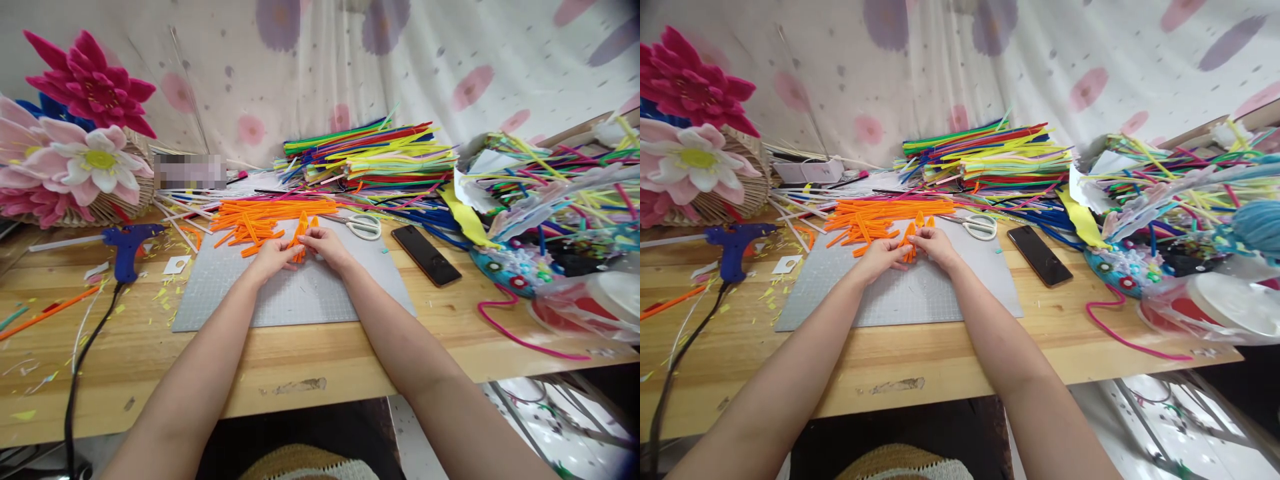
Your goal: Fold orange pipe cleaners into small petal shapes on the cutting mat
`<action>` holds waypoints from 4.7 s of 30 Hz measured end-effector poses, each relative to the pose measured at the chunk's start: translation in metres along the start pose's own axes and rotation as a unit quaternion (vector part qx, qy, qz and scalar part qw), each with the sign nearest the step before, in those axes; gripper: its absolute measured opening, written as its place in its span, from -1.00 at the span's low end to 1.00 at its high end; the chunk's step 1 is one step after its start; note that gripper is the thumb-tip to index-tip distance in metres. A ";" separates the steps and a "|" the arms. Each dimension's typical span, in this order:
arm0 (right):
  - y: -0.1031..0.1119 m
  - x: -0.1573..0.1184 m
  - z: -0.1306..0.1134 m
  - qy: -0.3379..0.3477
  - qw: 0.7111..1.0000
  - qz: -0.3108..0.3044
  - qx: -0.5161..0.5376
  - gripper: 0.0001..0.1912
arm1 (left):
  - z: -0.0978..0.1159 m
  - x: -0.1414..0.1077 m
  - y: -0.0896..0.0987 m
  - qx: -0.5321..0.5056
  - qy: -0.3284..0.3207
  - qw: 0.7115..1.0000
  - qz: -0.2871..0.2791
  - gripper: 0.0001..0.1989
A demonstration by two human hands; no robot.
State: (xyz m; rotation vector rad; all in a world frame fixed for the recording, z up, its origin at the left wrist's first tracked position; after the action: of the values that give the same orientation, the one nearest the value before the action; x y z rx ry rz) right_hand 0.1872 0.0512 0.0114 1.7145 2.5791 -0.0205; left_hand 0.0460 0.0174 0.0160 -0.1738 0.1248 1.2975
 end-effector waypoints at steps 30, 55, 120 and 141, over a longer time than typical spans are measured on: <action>-0.002 -0.003 0.001 -0.008 0.992 -0.099 0.079 -0.69 | 0.000 0.000 0.002 -0.052 0.022 0.995 -0.082 -0.72; 0.000 0.002 0.006 -0.004 0.990 0.013 0.137 -0.69 | 0.009 -0.003 -0.003 -0.151 0.104 0.983 -0.033 -0.89; -0.016 0.004 0.004 -0.028 0.944 0.036 0.327 -0.58 | -0.004 0.004 -0.031 0.084 -0.163 0.956 0.231 -0.82; -0.023 0.005 0.002 -0.004 0.946 0.137 0.294 -0.55 | -0.002 0.000 -0.023 0.351 -0.245 0.857 0.287 -0.88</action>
State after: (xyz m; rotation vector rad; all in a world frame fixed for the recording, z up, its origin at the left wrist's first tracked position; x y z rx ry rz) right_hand 0.1639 0.0470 0.0091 2.2214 2.4486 -0.8638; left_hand 0.0683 0.0106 0.0159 0.8841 0.2137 1.7608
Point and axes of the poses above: each hand's wrist, its own x-axis towards the middle knuckle, its own y-axis out of the back of the hand, z = x × y, the point moved 1 cm from there along x, towards the middle knuckle, and after that the axes turned 4 degrees about -z, right-handed, at the moved point
